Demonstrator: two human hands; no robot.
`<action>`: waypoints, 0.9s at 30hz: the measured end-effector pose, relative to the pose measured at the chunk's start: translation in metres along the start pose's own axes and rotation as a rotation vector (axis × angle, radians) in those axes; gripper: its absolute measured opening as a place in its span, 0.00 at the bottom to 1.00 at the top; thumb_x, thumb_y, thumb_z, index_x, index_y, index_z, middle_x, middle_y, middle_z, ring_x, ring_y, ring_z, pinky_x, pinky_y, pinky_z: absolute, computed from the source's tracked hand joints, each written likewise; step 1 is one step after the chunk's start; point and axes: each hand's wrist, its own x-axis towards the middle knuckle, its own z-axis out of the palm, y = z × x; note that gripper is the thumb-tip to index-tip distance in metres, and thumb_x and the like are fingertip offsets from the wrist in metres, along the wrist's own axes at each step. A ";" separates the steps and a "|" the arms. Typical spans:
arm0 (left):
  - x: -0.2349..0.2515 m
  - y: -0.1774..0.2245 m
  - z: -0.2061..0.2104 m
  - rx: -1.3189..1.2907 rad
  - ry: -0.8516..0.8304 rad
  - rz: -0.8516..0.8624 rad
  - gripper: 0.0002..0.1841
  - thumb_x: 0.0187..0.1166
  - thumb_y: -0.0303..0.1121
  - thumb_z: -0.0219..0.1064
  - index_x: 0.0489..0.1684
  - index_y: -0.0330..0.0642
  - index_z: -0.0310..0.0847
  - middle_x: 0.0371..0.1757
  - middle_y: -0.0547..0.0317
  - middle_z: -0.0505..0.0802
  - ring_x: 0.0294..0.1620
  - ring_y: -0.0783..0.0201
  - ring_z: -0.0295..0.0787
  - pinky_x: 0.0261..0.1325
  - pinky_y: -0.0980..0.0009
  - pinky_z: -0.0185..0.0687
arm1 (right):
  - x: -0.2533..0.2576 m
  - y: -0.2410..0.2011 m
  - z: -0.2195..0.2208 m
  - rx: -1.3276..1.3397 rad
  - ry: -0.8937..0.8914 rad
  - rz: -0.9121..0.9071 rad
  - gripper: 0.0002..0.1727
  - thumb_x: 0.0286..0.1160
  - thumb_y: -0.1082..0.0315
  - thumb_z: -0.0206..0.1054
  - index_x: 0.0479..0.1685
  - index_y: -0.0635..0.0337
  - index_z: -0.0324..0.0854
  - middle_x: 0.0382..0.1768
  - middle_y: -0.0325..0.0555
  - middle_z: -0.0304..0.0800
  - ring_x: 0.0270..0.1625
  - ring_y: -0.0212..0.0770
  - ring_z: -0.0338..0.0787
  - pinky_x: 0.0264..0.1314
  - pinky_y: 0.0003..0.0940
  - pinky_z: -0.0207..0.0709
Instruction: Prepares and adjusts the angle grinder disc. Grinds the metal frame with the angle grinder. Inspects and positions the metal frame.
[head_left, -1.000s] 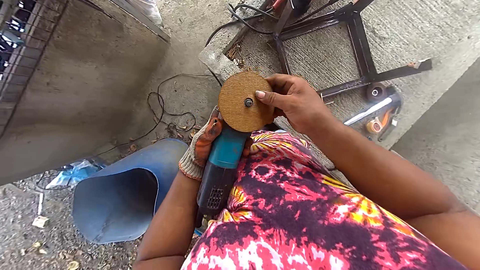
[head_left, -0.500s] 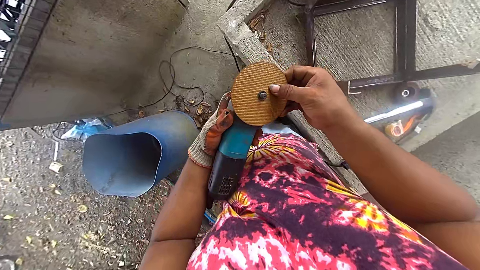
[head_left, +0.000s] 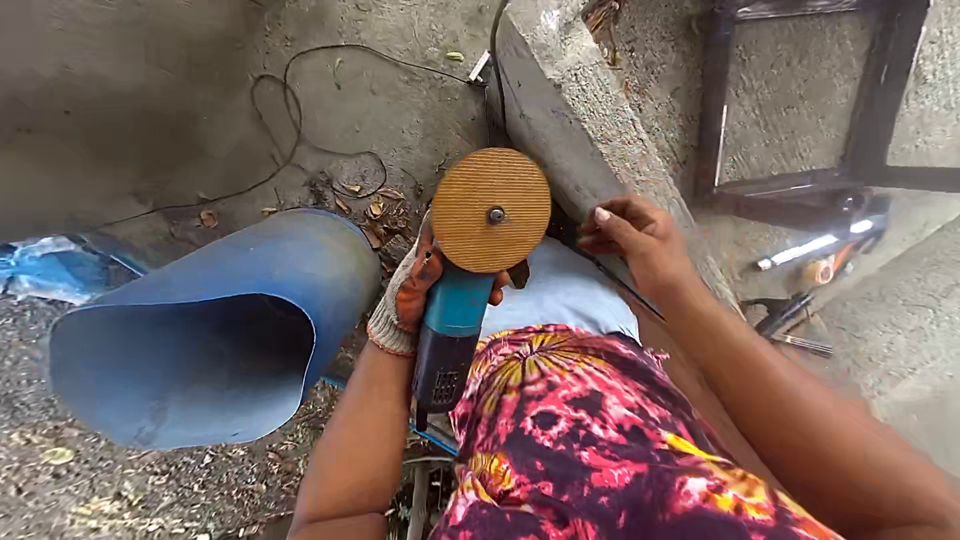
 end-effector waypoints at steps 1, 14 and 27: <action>-0.004 0.013 -0.027 -0.017 0.022 0.011 0.40 0.66 0.59 0.79 0.79 0.54 0.73 0.57 0.35 0.92 0.54 0.40 0.94 0.59 0.50 0.91 | 0.024 0.032 0.012 -0.055 0.004 0.097 0.12 0.87 0.66 0.60 0.57 0.65 0.81 0.43 0.50 0.93 0.41 0.44 0.95 0.49 0.42 0.93; 0.060 0.040 -0.379 -0.293 0.312 0.420 0.52 0.45 0.54 0.88 0.74 0.35 0.73 0.67 0.33 0.85 0.39 0.45 0.91 0.36 0.56 0.92 | 0.344 0.442 0.110 -0.838 -0.125 0.738 0.20 0.91 0.64 0.56 0.74 0.61 0.80 0.70 0.61 0.86 0.75 0.59 0.83 0.80 0.59 0.71; 0.111 -0.019 -0.491 -0.398 0.123 0.511 0.52 0.51 0.58 0.84 0.78 0.35 0.73 0.63 0.41 0.89 0.48 0.51 0.91 0.50 0.56 0.89 | 0.472 0.526 0.143 -0.916 -0.133 0.710 0.27 0.92 0.65 0.52 0.87 0.61 0.66 0.79 0.61 0.77 0.81 0.57 0.78 0.84 0.55 0.69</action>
